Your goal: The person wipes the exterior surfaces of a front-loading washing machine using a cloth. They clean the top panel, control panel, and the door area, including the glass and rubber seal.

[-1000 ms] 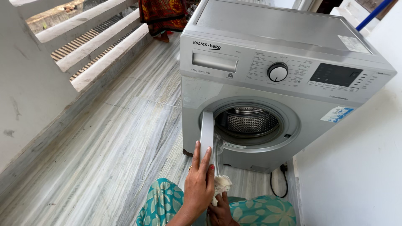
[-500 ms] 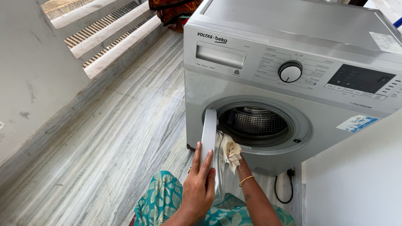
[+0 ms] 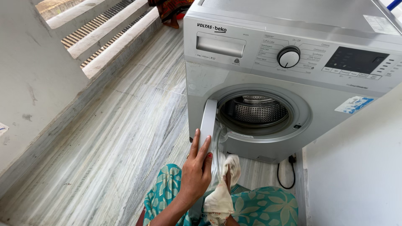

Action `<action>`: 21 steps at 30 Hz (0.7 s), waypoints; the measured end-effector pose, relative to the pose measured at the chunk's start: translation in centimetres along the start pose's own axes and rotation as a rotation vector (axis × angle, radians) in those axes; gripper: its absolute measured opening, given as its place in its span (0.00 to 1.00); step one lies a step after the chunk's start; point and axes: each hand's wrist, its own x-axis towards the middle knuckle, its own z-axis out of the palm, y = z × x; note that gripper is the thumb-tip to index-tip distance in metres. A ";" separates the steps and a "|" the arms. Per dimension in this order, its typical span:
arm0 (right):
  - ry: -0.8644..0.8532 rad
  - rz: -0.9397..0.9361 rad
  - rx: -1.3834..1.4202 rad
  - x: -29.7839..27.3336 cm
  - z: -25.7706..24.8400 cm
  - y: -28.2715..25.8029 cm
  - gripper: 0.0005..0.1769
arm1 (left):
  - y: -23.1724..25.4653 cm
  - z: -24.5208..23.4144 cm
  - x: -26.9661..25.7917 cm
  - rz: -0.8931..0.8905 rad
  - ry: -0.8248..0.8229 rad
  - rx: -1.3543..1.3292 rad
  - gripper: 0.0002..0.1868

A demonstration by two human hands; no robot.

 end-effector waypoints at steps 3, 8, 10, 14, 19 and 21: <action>-0.060 -0.236 -0.461 3.9 1.0 -0.9 0.35 | 0.1 0.3 0.1 0.020 0.015 0.010 0.27; -0.183 -0.406 -0.609 11.0 2.6 -6.6 0.31 | -0.3 0.4 0.1 0.019 0.002 0.073 0.28; -0.199 -0.407 -0.561 12.6 2.8 -8.3 0.31 | -0.2 0.6 0.2 0.059 0.041 0.079 0.27; -0.207 -0.469 -0.538 11.9 2.5 -8.1 0.32 | 0.0 0.0 0.3 -0.140 -0.049 -0.002 0.26; -0.188 -0.638 -0.653 3.0 -0.4 -2.4 0.33 | 0.0 -0.9 0.5 -0.123 0.006 0.036 0.31; -0.189 -0.750 -0.726 1.2 -1.5 -0.2 0.33 | 0.1 -0.9 0.7 -0.307 -0.075 -0.044 0.37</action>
